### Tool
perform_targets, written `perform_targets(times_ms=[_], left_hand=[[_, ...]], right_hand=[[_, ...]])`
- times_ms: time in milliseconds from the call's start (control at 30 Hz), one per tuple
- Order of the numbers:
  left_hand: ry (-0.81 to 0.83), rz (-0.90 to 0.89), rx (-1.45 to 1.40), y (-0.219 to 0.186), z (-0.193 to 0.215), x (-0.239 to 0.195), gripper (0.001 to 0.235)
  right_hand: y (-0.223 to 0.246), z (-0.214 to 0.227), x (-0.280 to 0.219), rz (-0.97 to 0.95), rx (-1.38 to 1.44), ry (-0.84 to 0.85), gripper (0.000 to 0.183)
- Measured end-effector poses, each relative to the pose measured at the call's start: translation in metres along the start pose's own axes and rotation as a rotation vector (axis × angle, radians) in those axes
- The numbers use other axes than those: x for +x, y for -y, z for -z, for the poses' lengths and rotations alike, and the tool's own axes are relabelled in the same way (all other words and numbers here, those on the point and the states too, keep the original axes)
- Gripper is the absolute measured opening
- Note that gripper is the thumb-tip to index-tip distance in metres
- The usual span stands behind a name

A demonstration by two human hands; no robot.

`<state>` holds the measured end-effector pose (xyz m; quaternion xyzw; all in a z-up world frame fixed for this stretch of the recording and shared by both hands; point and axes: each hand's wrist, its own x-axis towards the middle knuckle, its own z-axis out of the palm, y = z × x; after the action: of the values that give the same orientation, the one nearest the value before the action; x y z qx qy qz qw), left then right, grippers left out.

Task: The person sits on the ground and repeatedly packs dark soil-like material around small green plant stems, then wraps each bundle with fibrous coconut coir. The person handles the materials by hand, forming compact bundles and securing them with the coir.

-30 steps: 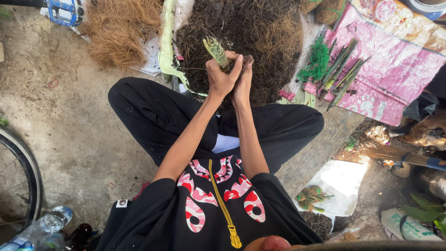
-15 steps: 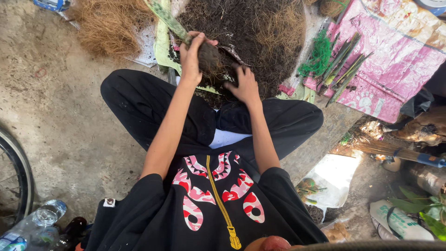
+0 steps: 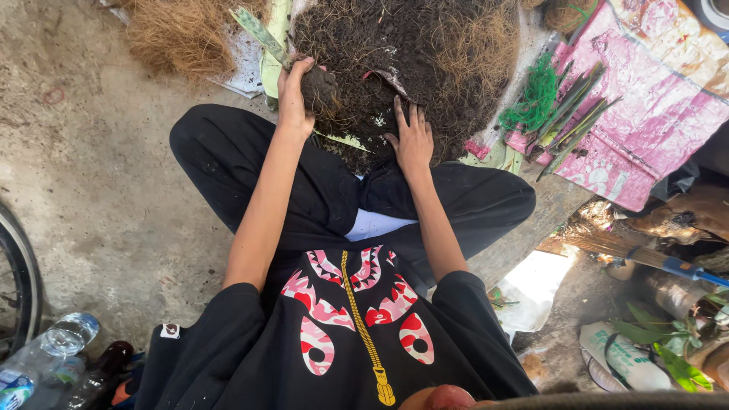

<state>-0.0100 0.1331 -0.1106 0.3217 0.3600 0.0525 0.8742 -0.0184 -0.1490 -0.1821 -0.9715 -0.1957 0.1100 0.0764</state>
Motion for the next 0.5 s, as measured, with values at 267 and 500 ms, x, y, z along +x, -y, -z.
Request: perform_targets(times_ms=[267,500], left_hand=[[-0.119,0.09,0.038,0.015,-0.001,-0.002,0.046],[-0.149,0.102,-0.02,0.017,0.007,0.0,0.048]], right_hand=[[0.048,0.007,0.024,-0.009,0.241,0.032,0.109],[0.066,0.0,0.035,0.151,0.283,-0.088,0.074]])
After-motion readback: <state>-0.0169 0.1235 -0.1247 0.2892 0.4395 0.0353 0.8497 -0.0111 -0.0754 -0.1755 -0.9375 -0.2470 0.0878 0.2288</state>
